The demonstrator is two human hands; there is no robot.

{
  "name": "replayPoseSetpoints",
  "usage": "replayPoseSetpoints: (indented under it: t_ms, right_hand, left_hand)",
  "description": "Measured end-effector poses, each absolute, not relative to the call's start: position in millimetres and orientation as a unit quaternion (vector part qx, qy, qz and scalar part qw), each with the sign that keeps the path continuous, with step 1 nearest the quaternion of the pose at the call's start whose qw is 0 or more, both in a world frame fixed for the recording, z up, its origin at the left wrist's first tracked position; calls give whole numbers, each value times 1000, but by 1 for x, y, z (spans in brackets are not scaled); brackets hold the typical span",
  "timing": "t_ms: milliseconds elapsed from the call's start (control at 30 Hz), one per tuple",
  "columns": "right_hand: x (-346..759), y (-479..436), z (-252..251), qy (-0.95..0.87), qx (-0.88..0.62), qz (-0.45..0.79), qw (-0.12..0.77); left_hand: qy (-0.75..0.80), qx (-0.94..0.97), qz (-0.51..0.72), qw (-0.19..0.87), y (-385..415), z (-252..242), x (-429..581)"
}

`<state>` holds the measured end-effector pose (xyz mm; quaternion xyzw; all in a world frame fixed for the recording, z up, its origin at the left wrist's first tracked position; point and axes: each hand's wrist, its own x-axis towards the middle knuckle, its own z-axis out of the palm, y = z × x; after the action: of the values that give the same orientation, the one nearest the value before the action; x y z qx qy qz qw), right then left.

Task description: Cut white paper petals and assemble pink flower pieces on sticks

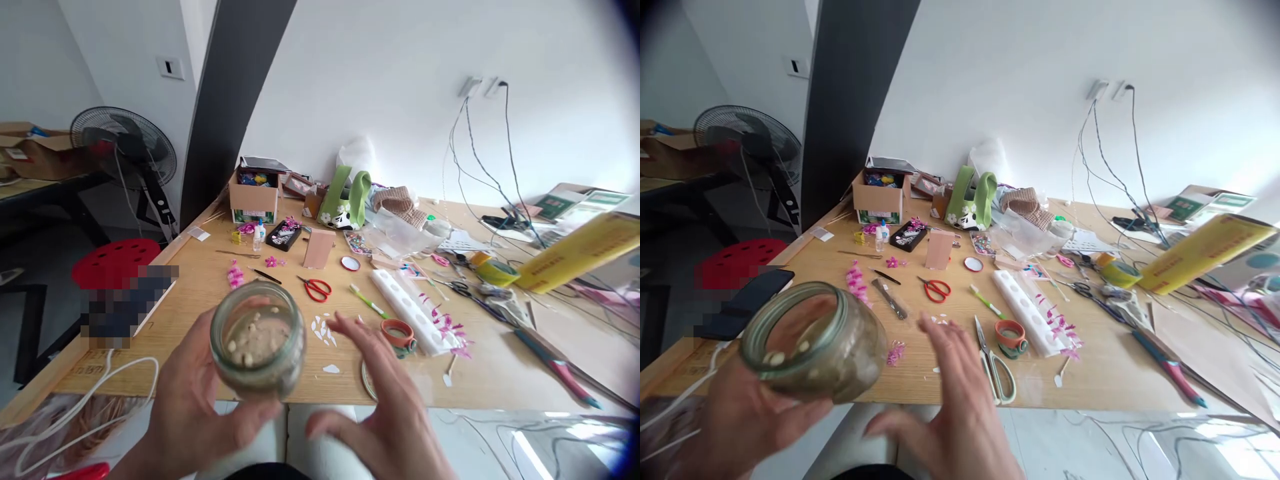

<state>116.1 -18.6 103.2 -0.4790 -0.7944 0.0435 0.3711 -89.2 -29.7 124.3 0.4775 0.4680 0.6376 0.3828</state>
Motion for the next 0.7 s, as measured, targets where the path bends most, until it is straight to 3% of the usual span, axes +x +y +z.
replayPoseSetpoints:
  t_ms: [333,533,700]
  right_hand:
    - [242,38,4,-660,-720,-170,132]
    - [246,44,-8,-639,-755,-134,66]
    - [242,48,-8,-623,-772,-107,76]
  left_hand:
    - [535,381,628,417,12,62,-137]
    - [541,389,621,413,13,38,-142]
    - [573,396,619,364,12,14,-141]
